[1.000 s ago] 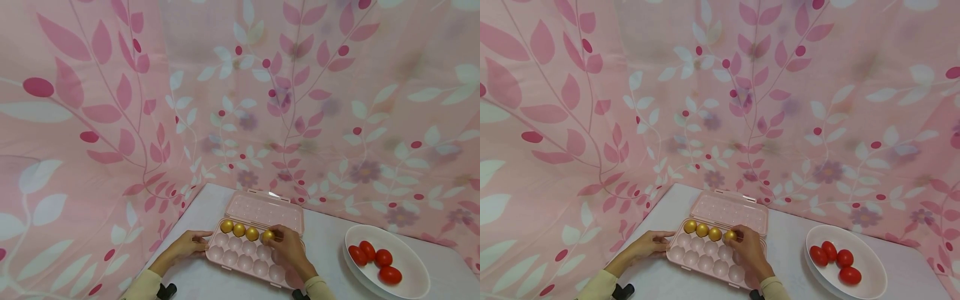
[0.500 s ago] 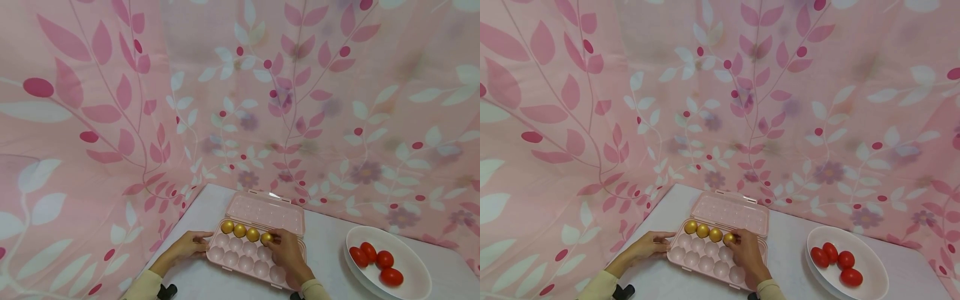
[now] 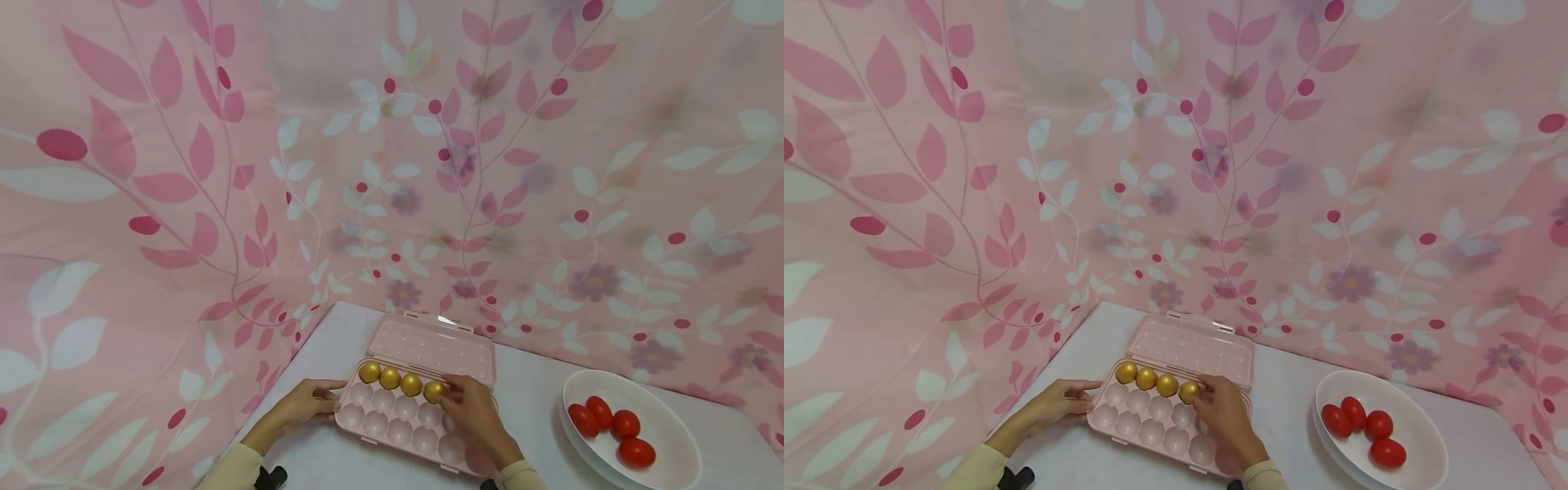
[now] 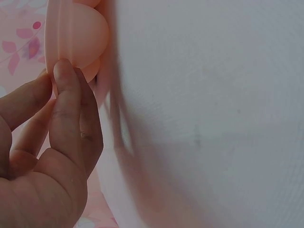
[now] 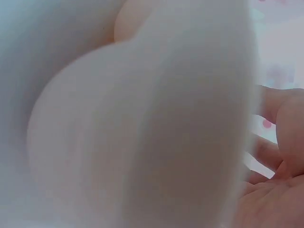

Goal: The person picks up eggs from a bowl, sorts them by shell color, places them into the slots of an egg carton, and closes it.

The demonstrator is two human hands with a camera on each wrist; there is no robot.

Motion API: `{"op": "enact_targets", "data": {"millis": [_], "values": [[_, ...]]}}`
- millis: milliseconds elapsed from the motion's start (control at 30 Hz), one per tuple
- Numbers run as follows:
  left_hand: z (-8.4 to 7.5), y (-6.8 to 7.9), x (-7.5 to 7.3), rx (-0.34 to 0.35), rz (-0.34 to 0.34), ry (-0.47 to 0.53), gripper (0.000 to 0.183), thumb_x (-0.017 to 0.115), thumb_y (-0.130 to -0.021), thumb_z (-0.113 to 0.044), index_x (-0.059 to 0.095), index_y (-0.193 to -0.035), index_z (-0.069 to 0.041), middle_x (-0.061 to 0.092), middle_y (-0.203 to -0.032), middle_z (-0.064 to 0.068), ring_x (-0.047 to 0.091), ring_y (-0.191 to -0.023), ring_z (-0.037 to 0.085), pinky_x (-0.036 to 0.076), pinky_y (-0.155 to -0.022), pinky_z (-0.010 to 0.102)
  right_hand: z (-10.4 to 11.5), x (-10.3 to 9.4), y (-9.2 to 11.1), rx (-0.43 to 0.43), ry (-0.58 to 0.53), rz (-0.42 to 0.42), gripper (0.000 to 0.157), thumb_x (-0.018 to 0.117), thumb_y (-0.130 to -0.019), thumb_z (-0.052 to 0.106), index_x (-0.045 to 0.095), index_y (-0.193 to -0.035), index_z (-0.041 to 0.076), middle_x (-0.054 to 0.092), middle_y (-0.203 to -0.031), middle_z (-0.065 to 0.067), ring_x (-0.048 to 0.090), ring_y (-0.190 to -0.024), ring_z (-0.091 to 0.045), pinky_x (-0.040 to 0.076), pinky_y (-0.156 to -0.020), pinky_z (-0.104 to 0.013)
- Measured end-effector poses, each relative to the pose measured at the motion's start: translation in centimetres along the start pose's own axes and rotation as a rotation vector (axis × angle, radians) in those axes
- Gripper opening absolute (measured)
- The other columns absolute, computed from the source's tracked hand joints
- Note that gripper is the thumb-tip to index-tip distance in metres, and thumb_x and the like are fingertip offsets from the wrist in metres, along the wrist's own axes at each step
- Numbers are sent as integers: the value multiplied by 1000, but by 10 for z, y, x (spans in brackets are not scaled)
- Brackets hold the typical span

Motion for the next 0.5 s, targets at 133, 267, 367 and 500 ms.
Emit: {"op": "enact_targets", "data": {"millis": [133, 267, 367, 500], "values": [[0, 1, 0, -2, 0, 0, 50, 69, -88, -4, 55, -136, 0, 59, -92, 10, 61, -78, 18, 58, -74, 33, 0, -6, 2, -24, 10, -24, 43, 79, -81, 15, 66, -120, 2, 67, -109, -13, 68, -93, -24, 58, -78, -37], [0, 1, 0, -1, 3, 5, 51, 69, -88, -4, 54, -137, 0, 59, -91, 9, 60, -78, 18, 58, -74, 34, -1, -14, 5, -28, 17, -50, 39, 78, -82, 14, 68, -118, 1, 67, -110, -11, 66, -96, -25, 57, -79, -36], [0, 1, 0, 2, 4, 4, 51, 69, -88, -4, 54, -137, 1, 59, -90, 9, 60, -77, 18, 58, -73, 33, -3, -22, 6, -5, 19, -69, 38, 78, -82, 15, 68, -116, 2, 68, -110, -10, 66, -97, -25, 58, -78, -36], [0, 0, -1, -5, -1, -6, 51, 69, -88, -4, 55, -136, 0, 59, -90, 9, 60, -77, 18, 58, -73, 33, -8, -37, 9, -9, 31, -119, 38, 81, -79, 13, 69, -114, 2, 68, -106, -12, 66, -96, -25, 58, -77, -34]]}}
Point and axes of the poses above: each hand's wrist, its own y-axis away from the middle knuckle, its own x-axis out of the palm, z = x × y, the point moved 3 cm from there along -y, towards the middle knuckle
